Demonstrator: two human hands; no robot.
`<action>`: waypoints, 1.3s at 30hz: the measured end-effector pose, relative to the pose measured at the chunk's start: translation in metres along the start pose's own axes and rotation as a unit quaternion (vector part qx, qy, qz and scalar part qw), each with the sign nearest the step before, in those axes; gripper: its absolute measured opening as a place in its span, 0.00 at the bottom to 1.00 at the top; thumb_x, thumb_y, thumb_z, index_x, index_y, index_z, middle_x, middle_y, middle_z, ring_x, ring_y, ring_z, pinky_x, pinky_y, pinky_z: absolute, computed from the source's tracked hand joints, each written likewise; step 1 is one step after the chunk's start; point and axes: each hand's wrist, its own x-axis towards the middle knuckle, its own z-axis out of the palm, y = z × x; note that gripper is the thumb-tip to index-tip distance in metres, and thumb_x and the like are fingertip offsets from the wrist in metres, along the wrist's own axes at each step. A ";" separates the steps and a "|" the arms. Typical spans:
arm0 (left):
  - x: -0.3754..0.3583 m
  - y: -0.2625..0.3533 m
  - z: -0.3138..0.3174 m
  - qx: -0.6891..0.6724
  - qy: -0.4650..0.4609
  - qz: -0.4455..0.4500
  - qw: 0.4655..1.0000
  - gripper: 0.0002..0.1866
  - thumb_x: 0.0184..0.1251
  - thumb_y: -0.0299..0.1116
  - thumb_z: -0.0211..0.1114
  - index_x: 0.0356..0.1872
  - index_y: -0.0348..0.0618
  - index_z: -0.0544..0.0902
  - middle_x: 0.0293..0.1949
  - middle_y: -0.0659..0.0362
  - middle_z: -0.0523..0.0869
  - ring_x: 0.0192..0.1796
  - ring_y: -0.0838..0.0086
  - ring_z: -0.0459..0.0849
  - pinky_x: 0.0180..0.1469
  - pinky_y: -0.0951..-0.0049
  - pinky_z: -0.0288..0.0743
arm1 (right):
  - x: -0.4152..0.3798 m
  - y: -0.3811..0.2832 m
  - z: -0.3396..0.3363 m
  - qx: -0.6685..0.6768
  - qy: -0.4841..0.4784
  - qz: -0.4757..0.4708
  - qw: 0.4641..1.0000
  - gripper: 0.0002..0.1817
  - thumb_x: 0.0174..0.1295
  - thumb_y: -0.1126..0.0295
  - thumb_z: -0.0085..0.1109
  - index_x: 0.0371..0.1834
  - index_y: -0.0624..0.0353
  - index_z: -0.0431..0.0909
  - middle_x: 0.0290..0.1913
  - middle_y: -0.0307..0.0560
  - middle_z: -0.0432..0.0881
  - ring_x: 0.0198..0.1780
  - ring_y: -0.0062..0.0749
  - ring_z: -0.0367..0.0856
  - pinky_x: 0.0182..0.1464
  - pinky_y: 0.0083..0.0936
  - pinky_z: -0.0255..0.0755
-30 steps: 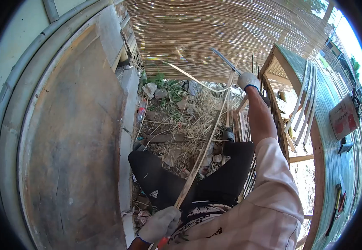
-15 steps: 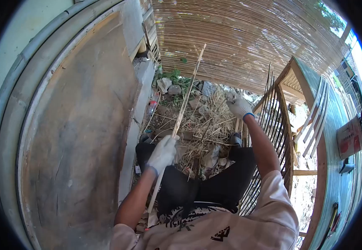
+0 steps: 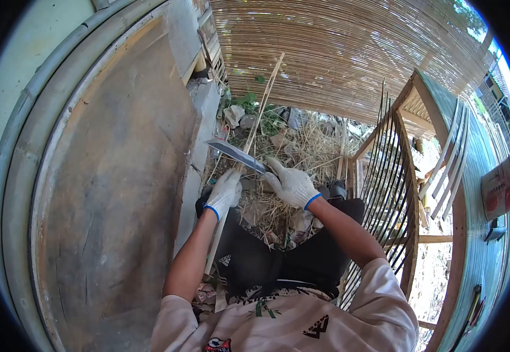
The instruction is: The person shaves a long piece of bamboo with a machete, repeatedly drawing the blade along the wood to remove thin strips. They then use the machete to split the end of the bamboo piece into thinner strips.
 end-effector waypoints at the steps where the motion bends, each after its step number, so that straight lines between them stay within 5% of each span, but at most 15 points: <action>1: 0.004 0.004 -0.003 0.001 0.002 0.001 1.000 0.14 0.86 0.45 0.55 0.57 0.51 0.82 0.20 0.70 0.68 0.15 0.83 0.65 0.15 0.76 0.56 | 0.005 0.007 0.012 -0.035 0.024 -0.012 0.999 0.32 0.80 0.49 0.49 0.80 0.52 0.62 0.44 0.67 0.89 0.46 0.65 0.89 0.49 0.58 0.80; 3: 0.017 0.013 -0.013 0.211 0.080 0.088 0.970 0.16 0.83 0.45 0.56 0.52 0.46 0.83 0.23 0.57 0.80 0.20 0.65 0.79 0.23 0.62 0.71 | 0.010 0.009 0.017 -0.023 0.053 0.034 0.998 0.33 0.80 0.47 0.49 0.81 0.51 0.61 0.42 0.67 0.89 0.45 0.66 0.89 0.48 0.59 0.79; 4: 0.024 0.017 -0.022 0.211 0.084 0.087 0.970 0.16 0.83 0.45 0.56 0.52 0.46 0.83 0.23 0.57 0.80 0.20 0.65 0.79 0.23 0.62 0.71 | 0.013 0.009 0.018 -0.013 0.081 0.082 0.993 0.34 0.80 0.46 0.49 0.83 0.50 0.60 0.40 0.67 0.89 0.44 0.68 0.88 0.47 0.59 0.79; 6: 0.037 0.029 -0.037 0.436 0.168 0.237 0.852 0.18 0.80 0.45 0.56 0.47 0.39 0.84 0.34 0.41 0.87 0.36 0.45 0.87 0.41 0.50 0.78 | 0.019 0.019 0.019 -0.016 0.078 0.128 0.989 0.35 0.80 0.45 0.48 0.84 0.50 0.59 0.43 0.69 0.89 0.46 0.69 0.88 0.49 0.60 0.79; 7: 0.033 0.041 -0.032 0.438 0.193 0.208 0.853 0.20 0.78 0.45 0.54 0.44 0.34 0.84 0.41 0.33 0.86 0.48 0.36 0.85 0.53 0.45 0.75 | 0.023 0.029 0.021 -0.006 0.131 0.154 0.979 0.33 0.80 0.47 0.48 0.81 0.53 0.61 0.41 0.67 0.89 0.43 0.69 0.88 0.46 0.61 0.79; 8: 0.032 0.048 -0.032 0.438 0.194 0.209 0.852 0.20 0.78 0.45 0.54 0.44 0.34 0.84 0.41 0.33 0.86 0.48 0.36 0.85 0.53 0.45 0.75 | 0.024 0.040 0.024 0.007 0.183 0.183 0.966 0.32 0.80 0.48 0.48 0.78 0.55 0.62 0.39 0.65 0.90 0.40 0.69 0.89 0.44 0.61 0.79; 10: 0.038 0.055 -0.037 0.426 0.197 0.222 0.854 0.21 0.77 0.45 0.55 0.44 0.34 0.84 0.41 0.33 0.86 0.47 0.35 0.85 0.52 0.45 0.76 | 0.024 0.060 0.025 0.044 0.189 0.220 0.956 0.32 0.82 0.47 0.45 0.79 0.58 0.65 0.48 0.70 0.89 0.50 0.71 0.88 0.53 0.59 0.79; 12: 0.045 0.063 -0.043 0.442 0.214 0.244 0.836 0.20 0.78 0.45 0.56 0.41 0.37 0.85 0.35 0.41 0.88 0.38 0.46 0.87 0.44 0.50 0.78 | 0.031 0.100 0.047 0.145 0.287 0.222 0.921 0.33 0.83 0.46 0.41 0.79 0.58 0.68 0.60 0.74 0.84 0.63 0.70 0.82 0.64 0.54 0.75; 14: 0.045 0.077 -0.040 0.215 0.168 0.182 0.945 0.16 0.78 0.44 0.58 0.39 0.43 0.87 0.27 0.57 0.85 0.26 0.66 0.83 0.30 0.61 0.75 | 0.036 0.110 0.023 0.215 0.245 0.266 0.907 0.34 0.84 0.45 0.38 0.78 0.60 0.71 0.69 0.73 0.79 0.71 0.68 0.77 0.71 0.50 0.70; 15: 0.030 0.090 -0.028 0.145 0.133 0.176 0.964 0.13 0.81 0.44 0.59 0.44 0.48 0.87 0.24 0.69 0.77 0.20 0.83 0.72 0.21 0.74 0.65 | 0.040 0.120 0.018 0.199 0.295 0.249 0.901 0.33 0.84 0.46 0.38 0.77 0.60 0.71 0.68 0.73 0.80 0.70 0.68 0.77 0.71 0.50 0.70; 18: 0.008 0.104 -0.014 0.047 0.079 0.151 0.984 0.13 0.84 0.44 0.59 0.53 0.48 0.84 0.22 0.69 0.74 0.17 0.83 0.69 0.18 0.77 0.61 | 0.043 0.115 -0.004 0.175 0.379 0.204 0.885 0.31 0.84 0.48 0.38 0.76 0.59 0.72 0.64 0.72 0.83 0.67 0.69 0.79 0.68 0.51 0.73; 22: -0.012 0.096 0.006 -0.010 -0.039 0.127 0.991 0.14 0.86 0.44 0.58 0.57 0.47 0.82 0.24 0.69 0.75 0.17 0.84 0.68 0.18 0.79 0.58 | 0.014 0.036 -0.050 0.060 0.180 0.100 0.977 0.30 0.83 0.51 0.45 0.82 0.50 0.66 0.51 0.68 0.89 0.49 0.69 0.88 0.54 0.55 0.80; 27: -0.043 0.076 0.033 0.002 -0.036 0.081 0.996 0.13 0.85 0.45 0.60 0.52 0.48 0.82 0.26 0.70 0.76 0.17 0.85 0.67 0.18 0.79 0.56 | -0.002 -0.023 -0.035 -0.032 0.080 -0.056 0.995 0.32 0.81 0.50 0.49 0.85 0.40 0.62 0.35 0.59 0.86 0.38 0.58 0.89 0.41 0.52 0.82; 32: -0.064 0.036 0.031 0.064 0.027 0.079 0.994 0.14 0.86 0.48 0.59 0.45 0.51 0.82 0.22 0.72 0.71 0.17 0.87 0.66 0.17 0.79 0.57 | -0.006 -0.032 -0.010 -0.040 0.047 -0.141 0.988 0.30 0.81 0.48 0.48 0.84 0.37 0.64 0.34 0.57 0.85 0.37 0.57 0.89 0.39 0.52 0.82; 39: -0.080 0.003 0.030 0.083 0.070 0.015 0.994 0.17 0.87 0.47 0.56 0.41 0.46 0.82 0.21 0.72 0.69 0.18 0.86 0.64 0.19 0.77 0.57 | -0.023 -0.031 0.014 -0.069 -0.022 -0.091 0.993 0.30 0.81 0.46 0.48 0.83 0.34 0.65 0.35 0.56 0.86 0.35 0.57 0.89 0.36 0.51 0.82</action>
